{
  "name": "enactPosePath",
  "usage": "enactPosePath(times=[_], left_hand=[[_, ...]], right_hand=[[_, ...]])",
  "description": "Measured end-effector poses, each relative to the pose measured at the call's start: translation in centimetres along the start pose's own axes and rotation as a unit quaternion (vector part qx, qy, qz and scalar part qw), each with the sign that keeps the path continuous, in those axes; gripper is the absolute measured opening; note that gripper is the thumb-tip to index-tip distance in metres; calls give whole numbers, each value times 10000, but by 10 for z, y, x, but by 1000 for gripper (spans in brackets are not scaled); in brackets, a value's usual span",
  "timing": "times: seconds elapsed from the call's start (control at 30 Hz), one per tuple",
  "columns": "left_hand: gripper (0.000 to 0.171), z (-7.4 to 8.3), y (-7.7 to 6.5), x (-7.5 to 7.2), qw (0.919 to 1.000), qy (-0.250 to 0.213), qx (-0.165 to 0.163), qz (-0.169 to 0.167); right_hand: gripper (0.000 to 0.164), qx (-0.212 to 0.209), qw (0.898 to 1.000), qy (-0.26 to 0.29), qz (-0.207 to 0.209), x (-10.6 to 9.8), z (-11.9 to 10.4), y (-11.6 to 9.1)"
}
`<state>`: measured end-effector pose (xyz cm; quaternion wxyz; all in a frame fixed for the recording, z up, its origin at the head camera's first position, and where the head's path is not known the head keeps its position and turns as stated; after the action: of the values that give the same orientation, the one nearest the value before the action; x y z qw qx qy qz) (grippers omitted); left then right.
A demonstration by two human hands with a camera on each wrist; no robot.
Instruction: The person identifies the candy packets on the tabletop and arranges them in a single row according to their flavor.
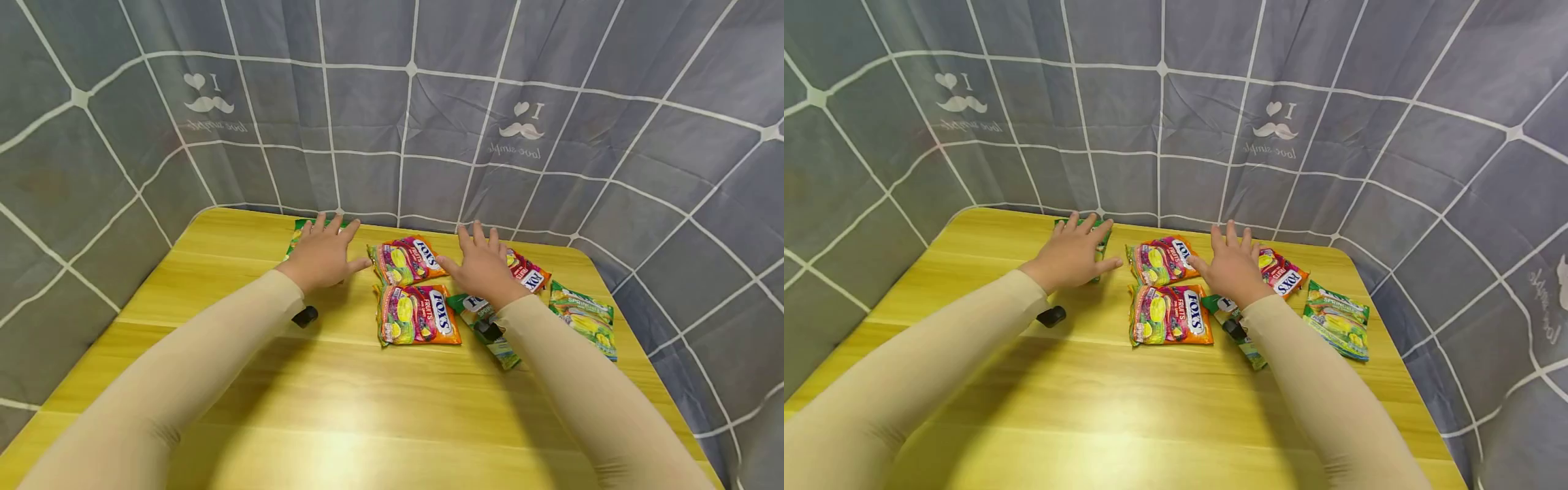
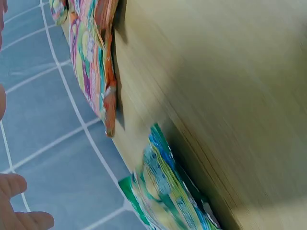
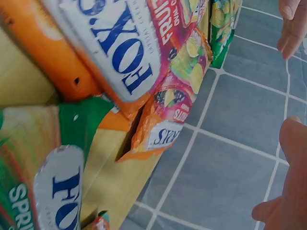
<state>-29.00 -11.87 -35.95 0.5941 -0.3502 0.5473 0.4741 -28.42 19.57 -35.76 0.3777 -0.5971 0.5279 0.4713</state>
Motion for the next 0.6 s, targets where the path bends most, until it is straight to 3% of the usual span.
enactPosePath(times=[0.33,0.6], left_hand=[[91,-38,2,-9,9996,-202,-175,12],[90,-84,-3,-6,9951,-663,-693,-226]], right_hand=[[91,-190,9997,133,-7,4,-34,16],[88,-436,9973,589,-94,24,-81,32]])
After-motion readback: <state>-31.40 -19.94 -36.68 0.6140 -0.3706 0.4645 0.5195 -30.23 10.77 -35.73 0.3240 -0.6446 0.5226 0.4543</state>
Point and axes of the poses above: each hand's wrist, its own y-axis towards the middle knuckle, its own x-axis out of the palm, z = x × y, the point moved 1 cm from there along y, towards the middle knuckle, and after that the axes turned 5 degrees about z, right-handed, at the moved point
